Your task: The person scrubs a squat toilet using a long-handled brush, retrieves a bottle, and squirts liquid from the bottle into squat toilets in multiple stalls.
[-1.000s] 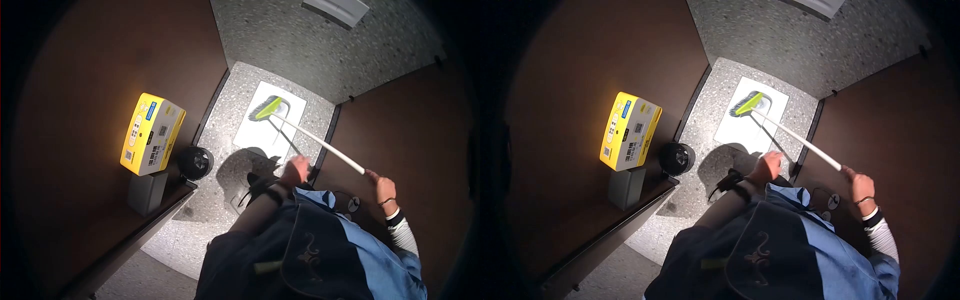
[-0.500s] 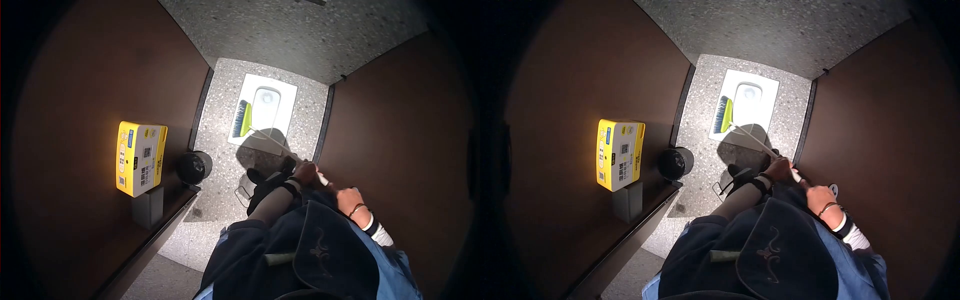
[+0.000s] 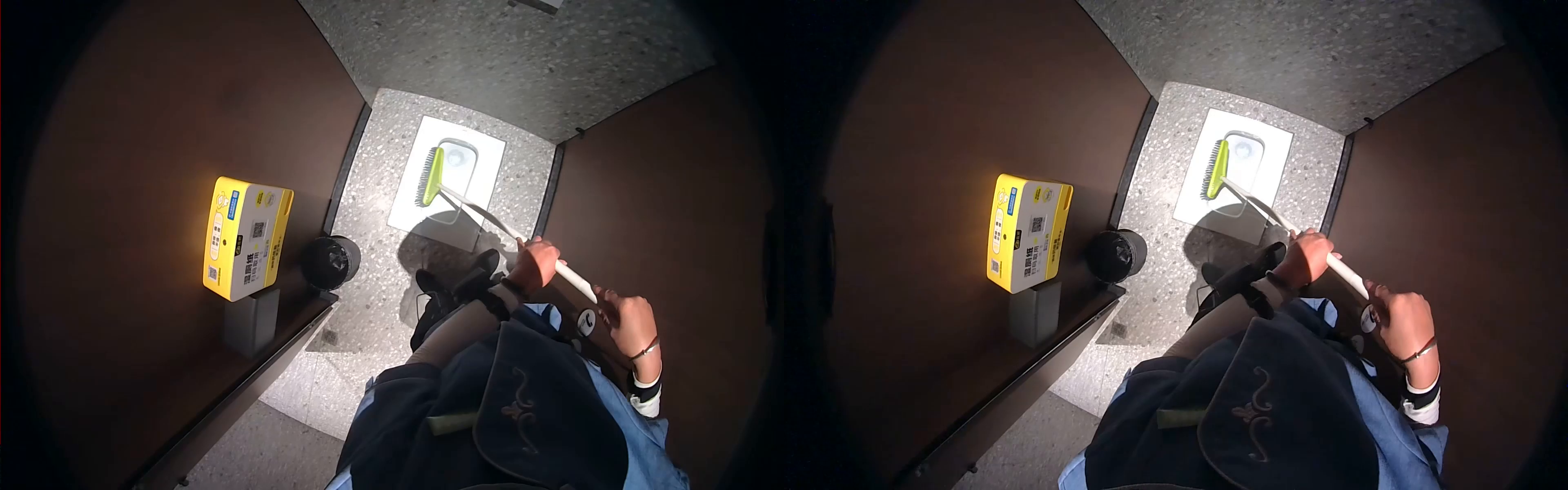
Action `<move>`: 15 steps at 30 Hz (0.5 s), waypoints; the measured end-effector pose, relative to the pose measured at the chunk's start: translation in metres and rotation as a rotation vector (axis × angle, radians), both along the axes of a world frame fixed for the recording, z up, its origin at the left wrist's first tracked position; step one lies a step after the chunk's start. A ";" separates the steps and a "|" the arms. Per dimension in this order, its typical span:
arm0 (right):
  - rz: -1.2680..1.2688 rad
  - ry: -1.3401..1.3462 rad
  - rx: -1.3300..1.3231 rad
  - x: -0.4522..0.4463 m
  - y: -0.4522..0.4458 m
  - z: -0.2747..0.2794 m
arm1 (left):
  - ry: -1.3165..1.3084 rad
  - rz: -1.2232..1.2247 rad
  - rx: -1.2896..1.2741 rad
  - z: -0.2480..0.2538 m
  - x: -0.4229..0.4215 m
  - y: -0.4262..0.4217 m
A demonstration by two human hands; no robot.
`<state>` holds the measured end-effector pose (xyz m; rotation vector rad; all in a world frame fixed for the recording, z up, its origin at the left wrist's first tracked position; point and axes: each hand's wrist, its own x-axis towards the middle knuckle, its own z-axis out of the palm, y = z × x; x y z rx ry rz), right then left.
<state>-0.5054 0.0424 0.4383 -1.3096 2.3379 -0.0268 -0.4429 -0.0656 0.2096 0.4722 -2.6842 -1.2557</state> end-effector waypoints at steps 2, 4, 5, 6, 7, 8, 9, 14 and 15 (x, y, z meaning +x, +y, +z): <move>-0.022 -0.017 -0.010 0.002 0.000 -0.004 | 0.028 -0.011 0.010 0.000 0.010 -0.003; -0.028 -0.108 0.000 0.006 0.001 -0.019 | -0.107 0.006 0.007 -0.012 0.023 -0.003; -0.008 -0.104 -0.011 0.008 0.002 -0.030 | -0.110 -0.005 0.006 -0.021 0.030 -0.006; 0.000 -0.097 -0.003 0.012 0.003 -0.045 | -0.100 -0.063 -0.049 -0.037 0.036 -0.006; 0.008 -0.090 0.007 0.016 0.004 -0.058 | -0.087 -0.122 -0.103 -0.054 0.041 -0.003; 0.053 -0.027 0.092 0.018 0.005 -0.064 | -0.105 -0.133 -0.072 -0.073 0.042 0.005; 0.103 0.038 0.176 0.018 0.006 -0.070 | -0.100 -0.138 -0.071 -0.079 0.035 0.011; 0.118 0.265 0.218 -0.023 -0.005 -0.029 | 0.245 0.170 0.186 -0.047 -0.023 0.023; 0.084 0.221 0.160 -0.034 -0.010 -0.018 | 0.219 0.222 0.216 -0.033 -0.038 0.022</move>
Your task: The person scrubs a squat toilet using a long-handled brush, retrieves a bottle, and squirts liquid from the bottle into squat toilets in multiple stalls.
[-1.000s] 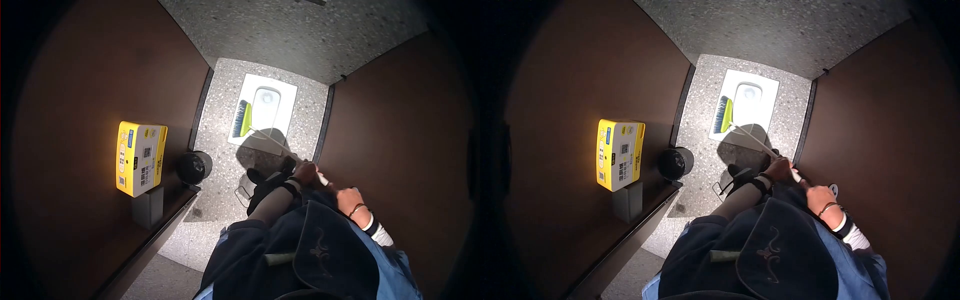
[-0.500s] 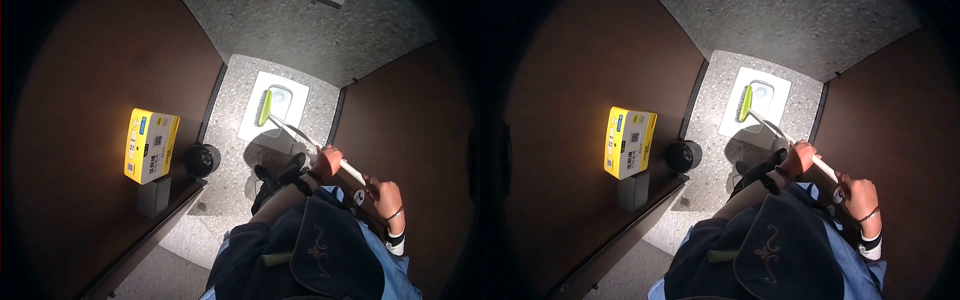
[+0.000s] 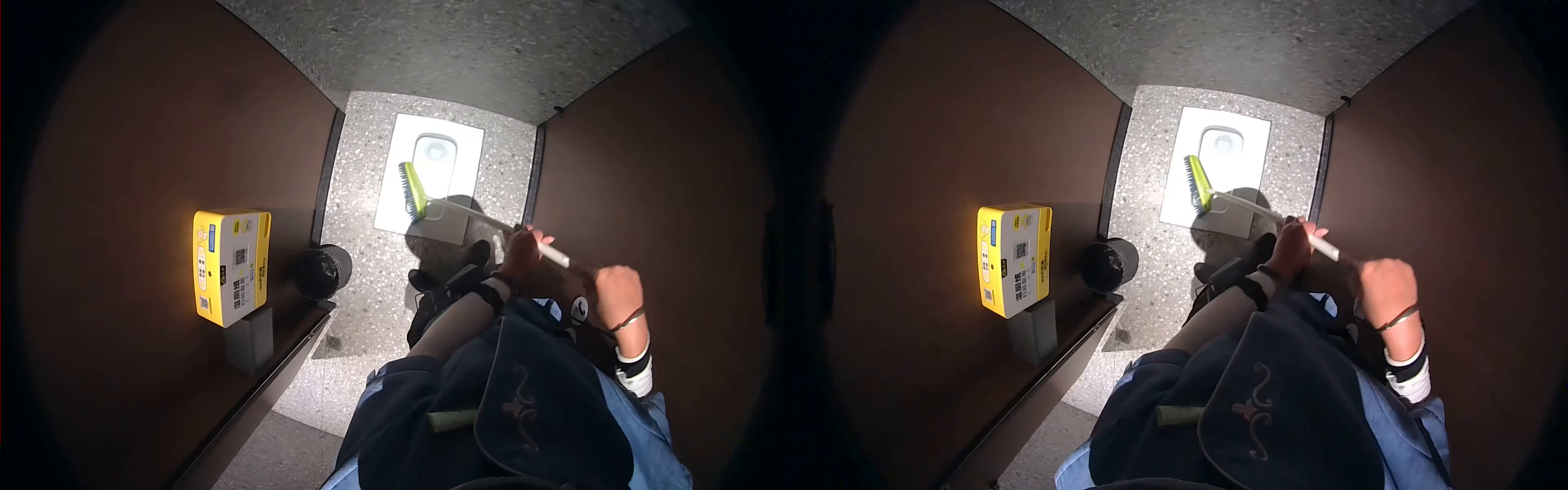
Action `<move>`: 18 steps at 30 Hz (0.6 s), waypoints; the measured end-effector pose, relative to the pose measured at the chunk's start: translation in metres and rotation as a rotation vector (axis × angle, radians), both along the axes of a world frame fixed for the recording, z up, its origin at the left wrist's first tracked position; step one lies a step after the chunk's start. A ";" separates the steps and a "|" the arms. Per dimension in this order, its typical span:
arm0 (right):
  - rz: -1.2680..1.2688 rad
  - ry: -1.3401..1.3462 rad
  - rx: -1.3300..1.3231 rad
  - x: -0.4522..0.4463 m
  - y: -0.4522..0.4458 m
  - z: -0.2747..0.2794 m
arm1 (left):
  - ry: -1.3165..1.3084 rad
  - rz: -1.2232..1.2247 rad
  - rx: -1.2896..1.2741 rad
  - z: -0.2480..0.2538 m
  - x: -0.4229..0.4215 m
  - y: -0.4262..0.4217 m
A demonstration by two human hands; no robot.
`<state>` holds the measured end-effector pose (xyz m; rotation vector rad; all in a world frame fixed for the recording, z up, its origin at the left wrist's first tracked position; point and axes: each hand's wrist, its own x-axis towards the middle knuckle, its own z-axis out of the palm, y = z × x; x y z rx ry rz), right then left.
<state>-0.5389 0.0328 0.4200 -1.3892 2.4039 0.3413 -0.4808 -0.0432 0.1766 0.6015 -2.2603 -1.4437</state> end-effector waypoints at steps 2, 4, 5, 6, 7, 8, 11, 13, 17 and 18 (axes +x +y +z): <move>-0.071 -0.092 -0.170 -0.019 -0.002 0.014 | -0.003 -0.003 -0.046 0.022 -0.021 -0.008; -0.077 -0.113 -0.179 -0.025 -0.001 0.022 | -0.015 -0.013 -0.098 0.027 -0.031 -0.014; -0.104 -0.103 -0.177 -0.024 0.000 0.024 | 0.006 -0.063 -0.107 0.029 -0.034 -0.018; -0.130 -0.093 -0.174 -0.023 0.002 0.025 | 0.028 -0.112 -0.115 0.033 -0.037 -0.021; -0.135 -0.096 -0.178 -0.024 0.004 0.024 | 0.000 -0.147 -0.123 0.035 -0.038 -0.024; -0.175 -0.116 -0.222 -0.023 0.007 0.022 | -0.002 -0.154 -0.124 0.037 -0.038 -0.028; -0.299 -0.198 -0.271 -0.018 0.010 0.013 | -0.070 -0.203 -0.313 0.038 -0.033 -0.044; -0.341 -0.307 -0.320 -0.014 0.010 -0.013 | -0.147 -0.353 -0.443 0.003 -0.026 -0.062; -0.393 -0.597 -0.474 0.037 -0.018 -0.082 | -0.295 -0.504 -0.450 -0.047 0.021 -0.126; -0.374 -0.554 -0.380 0.058 -0.024 -0.100 | -0.420 -0.565 -0.615 -0.065 0.036 -0.136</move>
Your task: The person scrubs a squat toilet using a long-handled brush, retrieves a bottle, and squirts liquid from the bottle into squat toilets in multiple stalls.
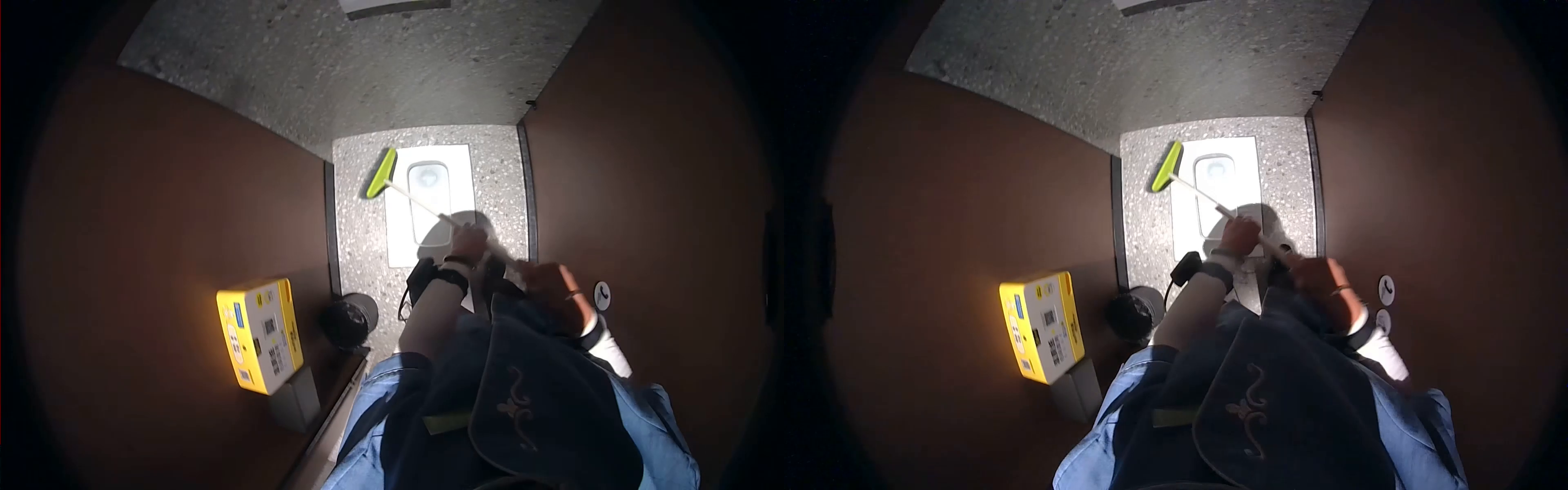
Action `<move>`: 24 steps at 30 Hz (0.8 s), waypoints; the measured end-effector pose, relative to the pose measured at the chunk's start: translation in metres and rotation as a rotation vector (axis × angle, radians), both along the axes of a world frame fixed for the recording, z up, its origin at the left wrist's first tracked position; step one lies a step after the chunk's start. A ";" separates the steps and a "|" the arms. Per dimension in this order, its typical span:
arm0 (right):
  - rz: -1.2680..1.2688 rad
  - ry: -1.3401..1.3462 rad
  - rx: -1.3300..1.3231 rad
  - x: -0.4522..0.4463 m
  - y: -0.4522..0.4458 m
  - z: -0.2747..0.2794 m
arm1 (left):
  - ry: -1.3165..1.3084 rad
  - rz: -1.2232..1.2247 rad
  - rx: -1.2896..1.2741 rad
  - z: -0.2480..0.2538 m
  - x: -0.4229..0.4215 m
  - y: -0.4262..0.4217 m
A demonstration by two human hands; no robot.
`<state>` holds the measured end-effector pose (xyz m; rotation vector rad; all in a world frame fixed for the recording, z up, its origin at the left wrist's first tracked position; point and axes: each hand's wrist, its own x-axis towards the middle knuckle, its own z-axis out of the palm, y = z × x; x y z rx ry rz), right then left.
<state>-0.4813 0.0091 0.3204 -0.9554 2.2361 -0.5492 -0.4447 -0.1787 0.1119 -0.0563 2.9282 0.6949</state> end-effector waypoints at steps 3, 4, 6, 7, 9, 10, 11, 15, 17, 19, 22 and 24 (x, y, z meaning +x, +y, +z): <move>0.018 0.069 0.203 0.060 -0.030 -0.023 | -0.207 -0.142 -0.039 -0.031 0.039 -0.001; -0.135 0.095 0.237 0.078 -0.037 -0.008 | 0.011 -0.120 0.088 -0.041 0.054 0.003; -0.043 0.172 0.356 0.092 -0.035 0.003 | -0.011 -0.281 0.181 -0.035 0.057 0.011; -0.070 0.265 0.460 0.100 -0.044 0.017 | -0.009 -0.277 0.209 -0.018 0.057 0.013; -0.166 0.292 0.393 0.105 -0.043 0.032 | 0.071 -0.411 0.258 -0.003 0.048 0.010; -0.248 0.306 0.262 0.108 -0.038 0.037 | -0.019 -0.343 0.154 0.007 0.046 0.014; -0.323 0.258 0.181 0.110 -0.036 0.044 | 0.019 -0.331 0.173 0.015 0.048 0.012; -0.528 0.137 0.118 0.136 -0.045 0.065 | 0.162 -0.361 0.197 0.054 0.060 0.001; -0.554 0.137 0.115 0.147 -0.048 0.061 | 0.180 -0.368 0.164 0.060 0.064 -0.012; -0.575 0.159 0.085 0.154 -0.060 0.047 | 0.220 -0.338 0.145 0.043 0.063 -0.021; -0.559 0.178 0.065 0.149 -0.082 0.013 | 0.520 -0.140 0.049 0.005 0.065 -0.046; -0.388 0.113 0.132 0.140 -0.088 -0.031 | 0.068 -0.022 0.132 -0.002 0.058 -0.062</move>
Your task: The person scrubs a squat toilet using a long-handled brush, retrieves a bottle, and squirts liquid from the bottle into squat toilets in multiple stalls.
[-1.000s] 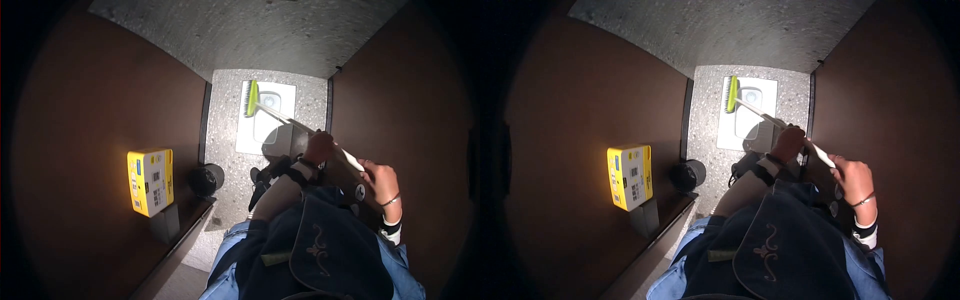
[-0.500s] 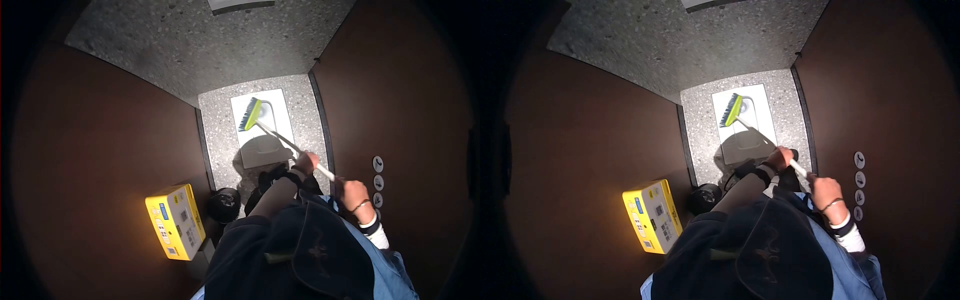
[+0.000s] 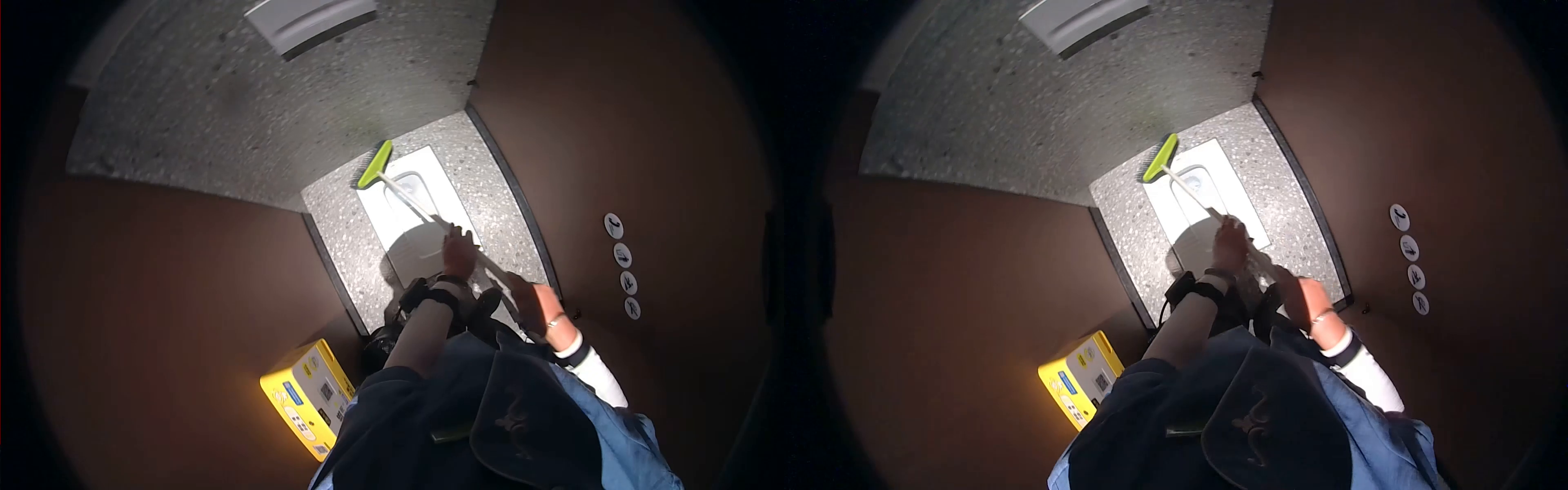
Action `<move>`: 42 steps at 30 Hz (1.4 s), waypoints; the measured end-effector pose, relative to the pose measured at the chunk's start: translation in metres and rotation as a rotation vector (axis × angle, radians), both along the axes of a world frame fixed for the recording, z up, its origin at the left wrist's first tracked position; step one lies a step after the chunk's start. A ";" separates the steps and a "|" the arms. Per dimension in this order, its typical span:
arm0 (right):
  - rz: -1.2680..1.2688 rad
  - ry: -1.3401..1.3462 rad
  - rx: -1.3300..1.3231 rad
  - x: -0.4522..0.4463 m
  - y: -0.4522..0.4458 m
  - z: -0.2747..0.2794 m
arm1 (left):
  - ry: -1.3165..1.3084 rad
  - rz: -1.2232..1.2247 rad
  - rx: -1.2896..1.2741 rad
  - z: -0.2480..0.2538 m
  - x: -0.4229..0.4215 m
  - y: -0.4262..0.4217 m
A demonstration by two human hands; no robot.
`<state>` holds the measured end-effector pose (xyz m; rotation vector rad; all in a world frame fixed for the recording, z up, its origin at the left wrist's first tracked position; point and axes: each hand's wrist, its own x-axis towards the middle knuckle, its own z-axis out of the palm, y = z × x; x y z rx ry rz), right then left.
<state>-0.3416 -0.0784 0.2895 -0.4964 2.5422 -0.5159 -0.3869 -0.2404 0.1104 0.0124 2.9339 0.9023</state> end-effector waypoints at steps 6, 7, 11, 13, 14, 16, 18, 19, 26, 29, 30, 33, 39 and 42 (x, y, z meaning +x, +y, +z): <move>-0.091 -0.112 0.199 0.012 -0.001 0.000 | -0.153 -0.088 -0.050 -0.030 0.015 0.035; -0.122 -0.144 0.158 0.025 0.014 -0.001 | -0.190 -0.210 -0.080 -0.026 0.024 0.048; -0.185 -0.136 0.247 0.070 0.047 0.026 | 0.005 -0.502 -0.066 -0.047 0.068 0.100; -0.229 -0.056 0.167 0.089 0.073 0.043 | -0.105 -0.624 0.124 -0.031 0.073 0.114; -0.263 0.019 0.067 0.098 0.090 0.048 | -0.059 -0.639 0.121 -0.011 0.073 0.121; -0.320 0.049 0.074 0.105 0.109 0.072 | 0.033 -0.671 0.124 0.024 0.074 0.134; -0.413 -0.058 0.142 0.103 0.121 0.105 | 0.081 -0.691 0.194 0.045 0.077 0.155; -0.423 -0.045 0.154 0.104 0.128 0.117 | 0.063 -0.715 0.234 0.056 0.079 0.165; -0.609 -0.101 0.221 0.116 0.181 0.167 | -0.107 -0.849 0.359 0.103 0.093 0.244; -0.479 -0.101 0.184 0.088 0.170 0.142 | -0.186 -0.797 0.388 0.062 0.093 0.255; -0.365 -0.106 0.246 0.078 0.168 0.131 | -0.233 -0.757 0.379 0.046 0.093 0.257; -0.268 -0.093 0.277 0.055 0.157 0.125 | -0.139 -0.609 0.340 0.031 0.086 0.252; -0.111 0.003 0.202 0.031 0.136 0.092 | -0.087 -0.479 0.294 0.005 0.058 0.204; -0.026 0.087 0.178 0.018 0.116 0.062 | -0.077 -0.436 0.229 -0.006 0.032 0.157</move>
